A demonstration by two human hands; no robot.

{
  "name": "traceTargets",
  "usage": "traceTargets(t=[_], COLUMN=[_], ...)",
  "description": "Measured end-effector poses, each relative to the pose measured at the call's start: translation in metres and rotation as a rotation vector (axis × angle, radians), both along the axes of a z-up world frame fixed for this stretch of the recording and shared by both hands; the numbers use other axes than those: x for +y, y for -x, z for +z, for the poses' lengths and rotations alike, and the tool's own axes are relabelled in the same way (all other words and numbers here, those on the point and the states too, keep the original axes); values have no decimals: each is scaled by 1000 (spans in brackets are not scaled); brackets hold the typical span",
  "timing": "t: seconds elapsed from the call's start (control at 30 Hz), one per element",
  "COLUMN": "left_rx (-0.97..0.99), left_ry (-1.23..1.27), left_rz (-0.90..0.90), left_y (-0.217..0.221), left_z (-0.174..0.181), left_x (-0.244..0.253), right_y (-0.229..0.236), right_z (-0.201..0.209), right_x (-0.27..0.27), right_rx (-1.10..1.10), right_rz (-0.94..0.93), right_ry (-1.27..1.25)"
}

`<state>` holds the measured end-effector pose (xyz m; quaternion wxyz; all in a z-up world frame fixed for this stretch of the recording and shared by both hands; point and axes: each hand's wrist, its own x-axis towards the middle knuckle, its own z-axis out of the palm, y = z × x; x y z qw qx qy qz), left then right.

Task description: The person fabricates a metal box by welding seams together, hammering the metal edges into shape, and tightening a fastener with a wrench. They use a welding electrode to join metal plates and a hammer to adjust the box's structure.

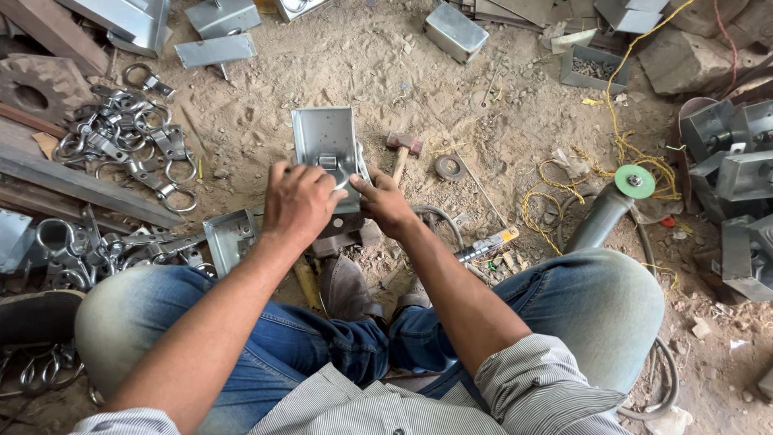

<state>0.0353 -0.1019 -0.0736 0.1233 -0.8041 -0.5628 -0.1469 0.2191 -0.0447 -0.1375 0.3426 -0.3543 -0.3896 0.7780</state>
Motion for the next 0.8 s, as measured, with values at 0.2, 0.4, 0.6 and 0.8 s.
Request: traceTargets(t=[0.2, 0.4, 0.6, 0.8], left_rx=[160, 397, 88, -139], left_ry=[347, 457, 506, -14], left_rz=[31, 47, 85, -45], left_y=[-5, -27, -16, 17], left_z=[-4, 11, 40, 50], left_x=[-7, -20, 0, 40], right_y=[1, 7, 8, 7], right_z=[3, 11, 12, 6], right_x=[8, 6, 7, 8], right_rx=[114, -48, -100, -88], right_rz=[-99, -61, -61, -32], right_ry=[90, -55, -40, -58])
